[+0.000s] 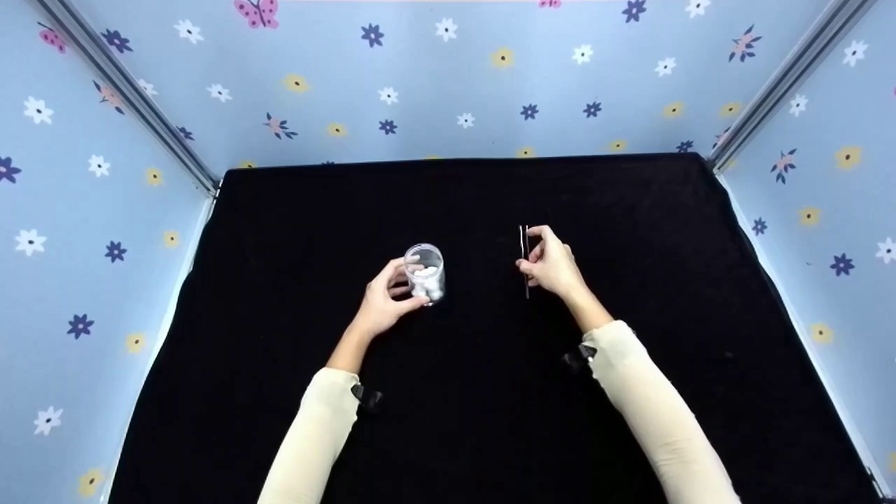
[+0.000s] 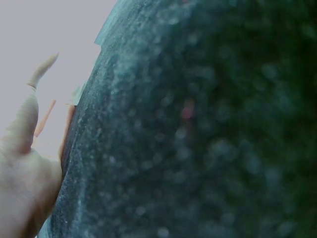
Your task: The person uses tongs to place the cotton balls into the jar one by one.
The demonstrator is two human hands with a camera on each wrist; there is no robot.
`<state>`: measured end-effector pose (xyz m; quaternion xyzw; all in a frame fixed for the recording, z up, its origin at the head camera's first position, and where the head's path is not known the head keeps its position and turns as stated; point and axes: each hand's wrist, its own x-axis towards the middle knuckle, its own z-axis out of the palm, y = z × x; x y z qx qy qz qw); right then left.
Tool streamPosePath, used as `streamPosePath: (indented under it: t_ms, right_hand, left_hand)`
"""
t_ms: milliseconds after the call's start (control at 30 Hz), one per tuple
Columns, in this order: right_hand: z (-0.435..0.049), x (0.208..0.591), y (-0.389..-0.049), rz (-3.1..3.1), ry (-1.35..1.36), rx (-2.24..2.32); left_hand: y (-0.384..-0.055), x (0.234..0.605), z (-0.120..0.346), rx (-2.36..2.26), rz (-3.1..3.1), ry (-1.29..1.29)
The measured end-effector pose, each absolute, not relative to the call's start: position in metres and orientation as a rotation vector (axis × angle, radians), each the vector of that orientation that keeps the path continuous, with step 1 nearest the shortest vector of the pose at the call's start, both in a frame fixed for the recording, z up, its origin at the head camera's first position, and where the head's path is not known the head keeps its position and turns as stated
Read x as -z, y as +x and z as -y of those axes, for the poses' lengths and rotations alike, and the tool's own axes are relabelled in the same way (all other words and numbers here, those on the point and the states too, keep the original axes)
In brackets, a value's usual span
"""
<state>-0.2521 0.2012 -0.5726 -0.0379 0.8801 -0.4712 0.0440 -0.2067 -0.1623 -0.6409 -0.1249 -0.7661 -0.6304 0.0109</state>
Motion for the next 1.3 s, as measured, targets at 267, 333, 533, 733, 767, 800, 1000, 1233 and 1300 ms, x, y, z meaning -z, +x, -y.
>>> streamPosePath:
  t_ms: [267,333,533,733,767,800,1000,1233,1300]
  right_hand:
    - [-0.202,0.58,-0.251,-2.697,-0.068,1.371]
    - [-0.202,0.582,-0.25,-2.694,-0.059,1.37]
    - [-0.2,0.584,-0.249,-2.668,-0.034,1.434]
    - [-0.2,0.584,-0.248,-2.657,-0.028,1.437]
    - [-0.2,0.583,-0.248,-2.655,-0.028,1.437]
    - [-0.2,0.583,-0.248,-2.653,-0.027,1.438]
    - [-0.202,0.579,-0.248,-2.628,-0.034,1.451]
    - [-0.211,0.577,-0.25,-2.619,-0.092,1.49]
    - [-0.215,0.574,-0.252,-2.613,-0.118,1.494]
  left_hand:
    - [-0.209,0.646,0.161,1.972,2.415,-0.365]
    - [-0.209,0.647,0.162,1.968,2.424,-0.36]
    - [-0.216,0.66,0.167,1.956,2.418,-0.397]
    - [-0.217,0.661,0.168,1.961,2.433,-0.368]
    - [-0.217,0.662,0.168,1.961,2.433,-0.367]
    - [-0.218,0.662,0.168,1.968,2.428,-0.363]
    - [-0.217,0.663,0.169,1.96,2.403,-0.37]
    - [-0.201,0.632,0.164,1.954,2.369,-0.417]
    - [-0.196,0.616,0.165,1.935,2.401,-0.42]
